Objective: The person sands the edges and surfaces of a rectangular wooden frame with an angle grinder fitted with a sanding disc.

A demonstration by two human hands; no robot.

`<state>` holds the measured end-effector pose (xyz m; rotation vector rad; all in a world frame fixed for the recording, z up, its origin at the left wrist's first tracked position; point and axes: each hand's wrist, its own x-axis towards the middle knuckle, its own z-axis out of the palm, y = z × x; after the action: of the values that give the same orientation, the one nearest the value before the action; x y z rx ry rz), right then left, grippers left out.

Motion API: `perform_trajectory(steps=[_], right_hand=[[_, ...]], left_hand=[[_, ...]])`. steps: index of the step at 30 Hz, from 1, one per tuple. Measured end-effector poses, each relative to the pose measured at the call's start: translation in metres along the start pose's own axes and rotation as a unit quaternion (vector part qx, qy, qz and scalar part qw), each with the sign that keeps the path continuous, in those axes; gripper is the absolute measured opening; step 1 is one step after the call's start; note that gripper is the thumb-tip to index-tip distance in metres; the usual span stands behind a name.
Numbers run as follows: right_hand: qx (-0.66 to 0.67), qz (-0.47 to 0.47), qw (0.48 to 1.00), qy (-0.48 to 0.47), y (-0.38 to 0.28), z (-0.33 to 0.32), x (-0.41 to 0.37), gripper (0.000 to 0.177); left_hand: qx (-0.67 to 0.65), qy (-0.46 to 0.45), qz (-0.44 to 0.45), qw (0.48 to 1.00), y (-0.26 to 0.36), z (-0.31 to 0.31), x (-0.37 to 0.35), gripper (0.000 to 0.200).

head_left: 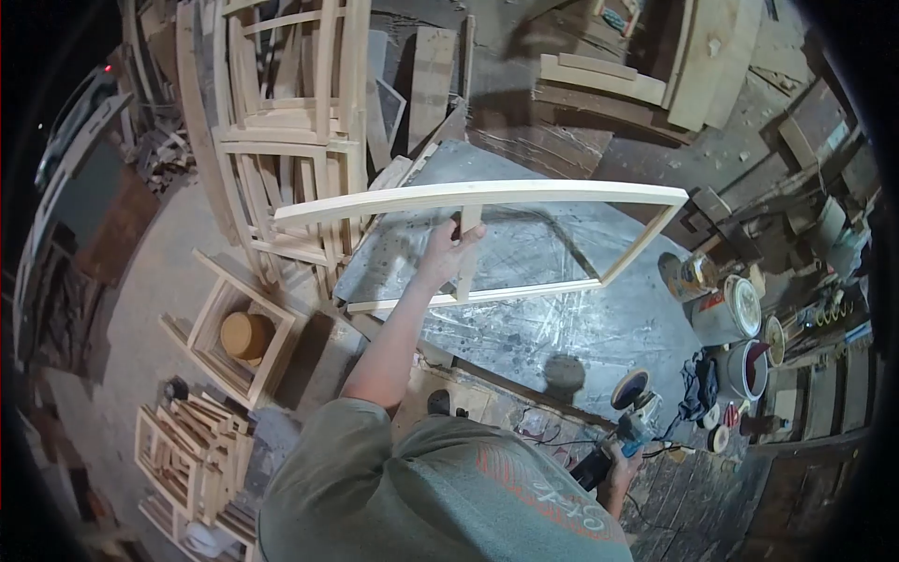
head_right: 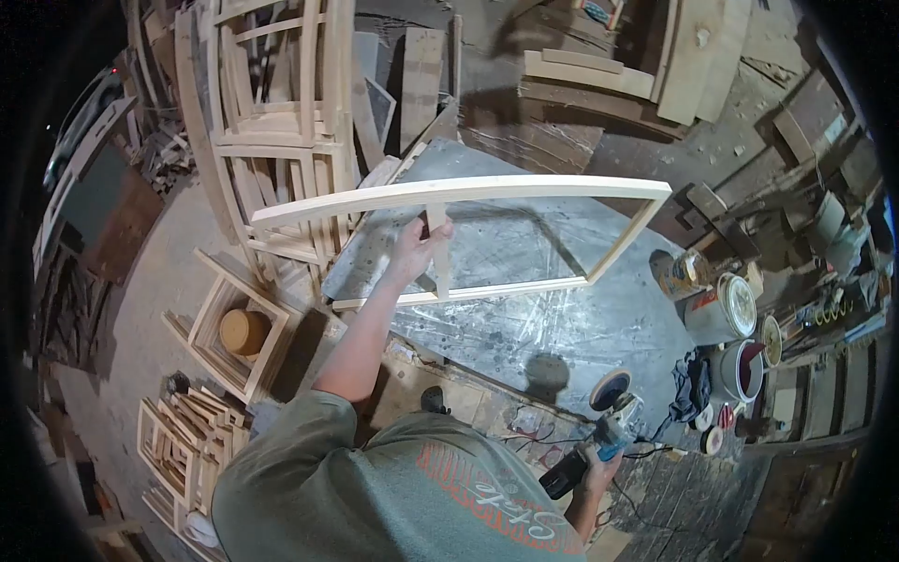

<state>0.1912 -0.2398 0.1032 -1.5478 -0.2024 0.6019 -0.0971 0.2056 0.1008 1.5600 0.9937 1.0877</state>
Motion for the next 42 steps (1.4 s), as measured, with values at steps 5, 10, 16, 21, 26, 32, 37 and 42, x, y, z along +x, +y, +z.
perform_trajectory(steps=[5,10,16,21,26,32,37,42], right_hand=[[0.002,-0.007,0.999,-0.037,-0.001,-0.007,0.007,0.057],[0.035,-0.011,0.999,-0.022,0.019,-0.029,0.012,0.061],[0.038,0.022,0.999,-0.022,0.027,-0.049,0.015,0.059],[-0.031,0.006,0.999,0.021,0.036,-0.06,0.023,0.066],[0.011,0.051,0.998,0.03,0.021,-0.065,0.014,0.065],[0.026,0.026,0.999,0.03,0.022,-0.069,0.017,0.063],[0.023,0.037,0.999,0.019,0.029,-0.072,0.021,0.061],[0.013,0.02,1.0,0.012,0.032,-0.072,0.019,0.063]], left_hand=[[0.24,0.024,-0.009,0.97,0.061,-0.008,-0.031,0.056],[0.477,-0.058,-0.01,0.877,0.142,-0.003,-0.076,0.054],[0.541,0.05,0.249,0.802,0.224,0.039,-0.042,0.056],[0.636,0.057,0.173,0.75,0.177,0.032,-0.021,0.067],[0.651,0.083,0.176,0.734,0.171,0.035,-0.035,0.058],[0.658,0.081,0.17,0.729,0.168,0.033,-0.03,0.047],[0.609,0.029,0.22,0.762,0.178,0.035,-0.023,0.043],[0.525,-0.074,0.209,0.822,0.204,0.073,-0.01,0.046]])
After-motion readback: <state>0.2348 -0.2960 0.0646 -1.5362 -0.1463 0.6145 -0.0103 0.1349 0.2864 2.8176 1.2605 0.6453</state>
